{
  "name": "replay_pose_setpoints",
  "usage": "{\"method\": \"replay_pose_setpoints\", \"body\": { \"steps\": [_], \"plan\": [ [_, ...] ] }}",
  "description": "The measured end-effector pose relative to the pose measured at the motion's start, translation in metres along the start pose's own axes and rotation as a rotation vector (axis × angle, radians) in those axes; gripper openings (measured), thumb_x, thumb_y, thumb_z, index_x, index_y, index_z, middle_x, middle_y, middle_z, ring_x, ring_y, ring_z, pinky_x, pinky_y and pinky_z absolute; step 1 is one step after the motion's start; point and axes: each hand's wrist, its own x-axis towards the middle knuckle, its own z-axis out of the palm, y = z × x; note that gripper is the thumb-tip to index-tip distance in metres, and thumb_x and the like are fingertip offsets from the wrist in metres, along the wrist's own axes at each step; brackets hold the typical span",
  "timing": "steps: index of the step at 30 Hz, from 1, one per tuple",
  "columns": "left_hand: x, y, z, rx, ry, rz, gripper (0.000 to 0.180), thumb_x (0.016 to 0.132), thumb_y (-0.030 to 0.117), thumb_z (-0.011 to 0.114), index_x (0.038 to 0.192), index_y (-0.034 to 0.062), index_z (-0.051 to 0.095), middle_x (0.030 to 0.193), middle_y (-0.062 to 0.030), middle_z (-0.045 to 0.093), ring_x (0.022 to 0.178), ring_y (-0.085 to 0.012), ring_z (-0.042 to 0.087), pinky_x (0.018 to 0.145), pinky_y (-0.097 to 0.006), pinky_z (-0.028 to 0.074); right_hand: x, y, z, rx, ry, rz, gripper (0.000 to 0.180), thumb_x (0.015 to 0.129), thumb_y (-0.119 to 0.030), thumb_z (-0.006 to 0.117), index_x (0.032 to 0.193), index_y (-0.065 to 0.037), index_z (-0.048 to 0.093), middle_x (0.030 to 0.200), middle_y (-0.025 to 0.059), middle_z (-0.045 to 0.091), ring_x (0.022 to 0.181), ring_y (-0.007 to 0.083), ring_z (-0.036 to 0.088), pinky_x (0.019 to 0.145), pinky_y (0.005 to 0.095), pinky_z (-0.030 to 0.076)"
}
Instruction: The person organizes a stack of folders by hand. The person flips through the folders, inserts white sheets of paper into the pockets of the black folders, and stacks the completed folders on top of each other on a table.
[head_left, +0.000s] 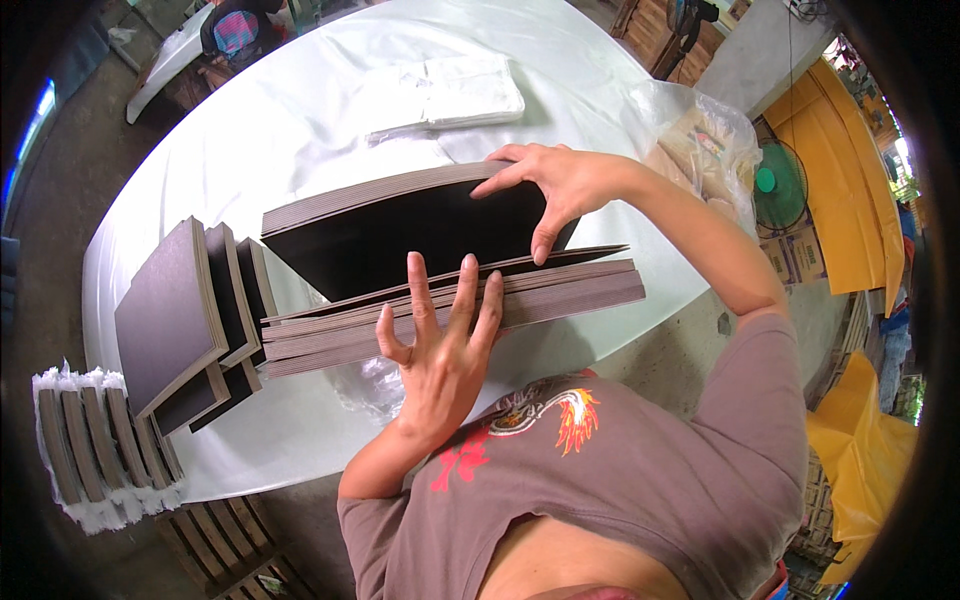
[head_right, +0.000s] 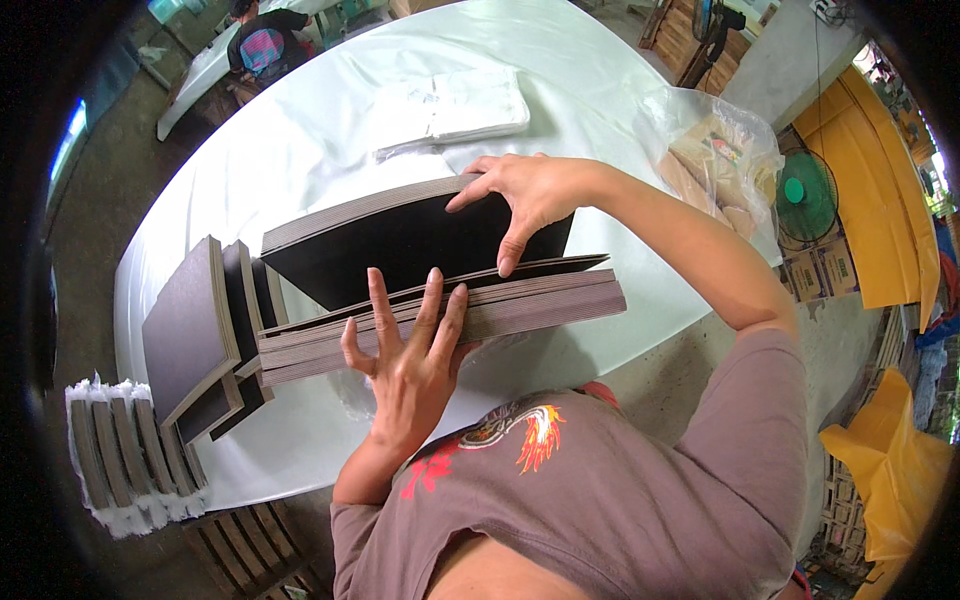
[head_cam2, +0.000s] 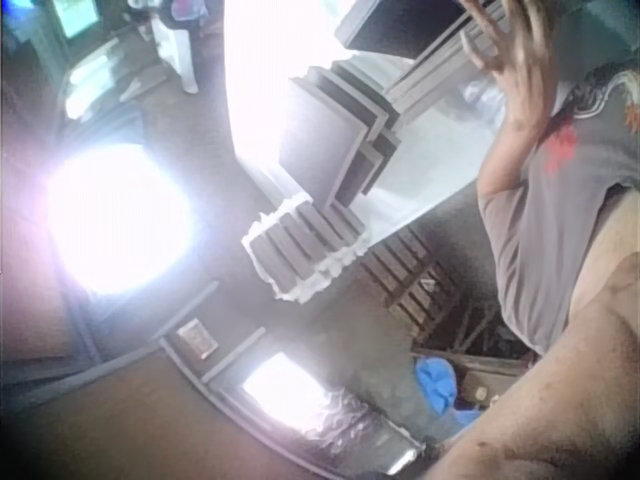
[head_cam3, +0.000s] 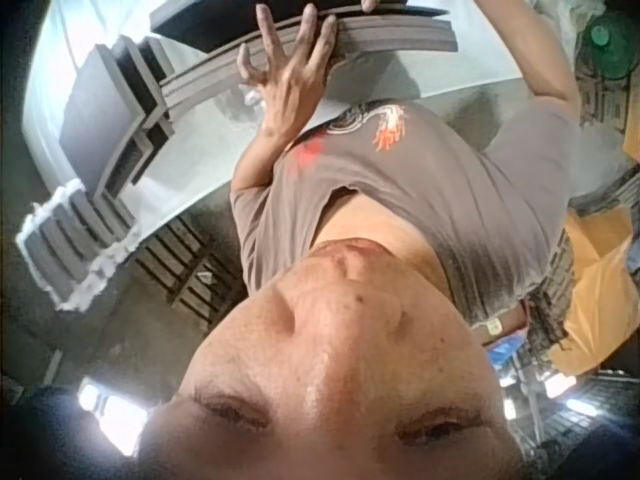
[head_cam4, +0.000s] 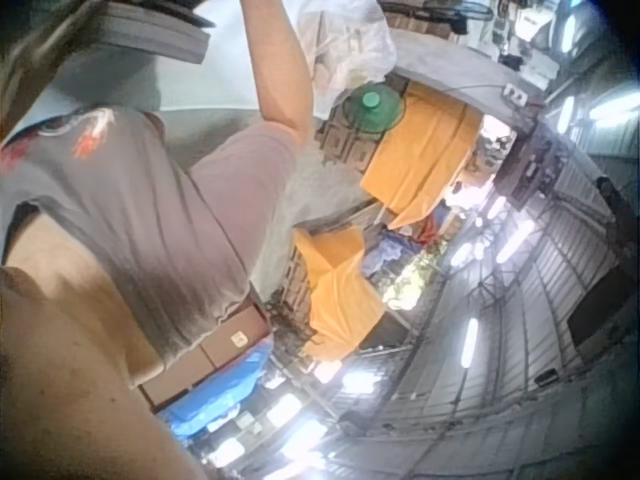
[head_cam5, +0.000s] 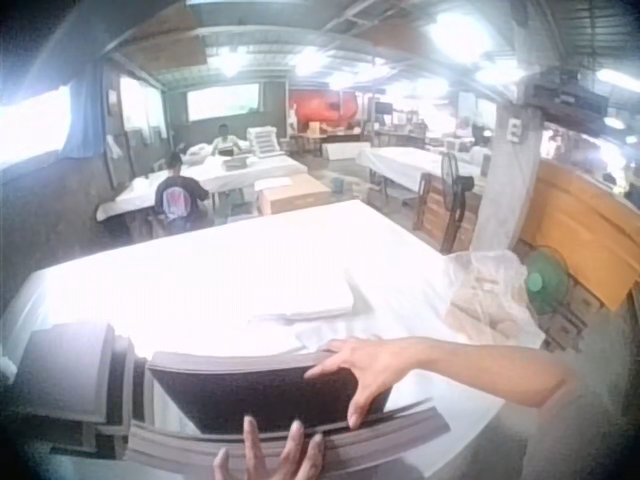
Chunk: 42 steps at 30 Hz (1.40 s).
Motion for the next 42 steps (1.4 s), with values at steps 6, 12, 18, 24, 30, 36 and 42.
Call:
{"method": "replay_pose_setpoints", "body": {
  "steps": [6,12,18,24,30,36,42],
  "plan": [
    [-0.003,0.001,0.001,-0.003,0.028,0.012,0.055,0.079,0.039,0.063,0.13,0.0259,0.049,0.138,0.0037,0.045,0.136,-0.0395,0.023,0.101,-0.052,0.002,0.001,0.002,-0.003,0.071,-0.019,0.001,0.086,0.052,-0.042,0.084,0.128,-0.015,0.052,0.138,0.0222,0.036,0.127,0.0334,0.038,0.102,0.0421,0.036],
    [-0.001,0.0,0.0,-0.009,0.02,0.031,0.053,0.078,0.039,0.064,0.128,0.0254,0.051,0.14,0.0007,0.044,0.136,-0.0404,0.022,0.101,-0.053,0.002,0.003,0.013,-0.008,0.175,-0.062,-0.098,0.045,0.08,-0.006,0.06,0.124,-0.013,0.056,0.132,0.0155,0.045,0.123,0.027,0.043,0.102,0.0363,0.035],
    [-0.001,-0.001,-0.001,-0.07,0.01,0.009,0.052,0.075,0.038,0.068,0.124,0.0261,0.054,0.141,0.0003,0.041,0.137,-0.0408,0.018,0.102,-0.054,0.0,-0.009,-0.014,0.006,-0.185,0.098,0.002,0.065,0.067,-0.04,0.076,0.123,-0.013,0.057,0.134,0.0199,0.043,0.124,0.0348,0.042,0.101,0.0391,0.036],
    [-0.006,-0.002,0.018,0.002,0.183,0.023,0.041,0.078,0.031,0.061,0.118,0.0238,0.059,0.13,0.0031,0.051,0.13,-0.0222,0.038,0.102,-0.055,0.002,-0.002,-0.003,0.004,0.357,0.113,-0.105,0.045,0.076,-0.013,0.068,0.12,-0.015,0.059,0.126,0.012,0.052,0.118,0.0258,0.048,0.1,0.0359,0.038],
    [-0.002,0.005,0.01,0.048,0.186,-0.015,0.04,0.081,0.03,0.058,0.121,0.0235,0.058,0.128,0.0076,0.053,0.131,-0.0196,0.038,0.102,-0.055,-0.001,-0.002,0.0,0.001,0.224,0.02,-0.027,0.044,0.08,-0.015,0.065,0.123,-0.015,0.057,0.132,0.0199,0.044,0.12,0.03,0.047,0.099,0.0362,0.039],
    [-0.001,0.004,0.005,0.046,0.087,-0.029,0.051,0.079,0.038,0.063,0.127,0.0274,0.053,0.134,0.0083,0.05,0.136,-0.0268,0.029,0.104,-0.052,-0.005,-0.005,-0.004,0.005,0.114,0.033,-0.021,0.084,0.054,-0.039,0.086,0.128,-0.014,0.053,0.138,0.0232,0.034,0.125,0.0349,0.039,0.102,0.0406,0.035],
    [-0.001,0.003,0.006,-0.01,0.07,-0.036,0.052,0.079,0.037,0.063,0.129,0.0262,0.051,0.136,0.0071,0.048,0.137,-0.0329,0.024,0.103,-0.051,-0.002,-0.004,0.0,0.0,0.314,0.068,-0.142,0.059,0.066,-0.026,0.076,0.122,-0.014,0.059,0.133,0.0189,0.045,0.123,0.0328,0.042,0.102,0.0406,0.037]
  ]
}}
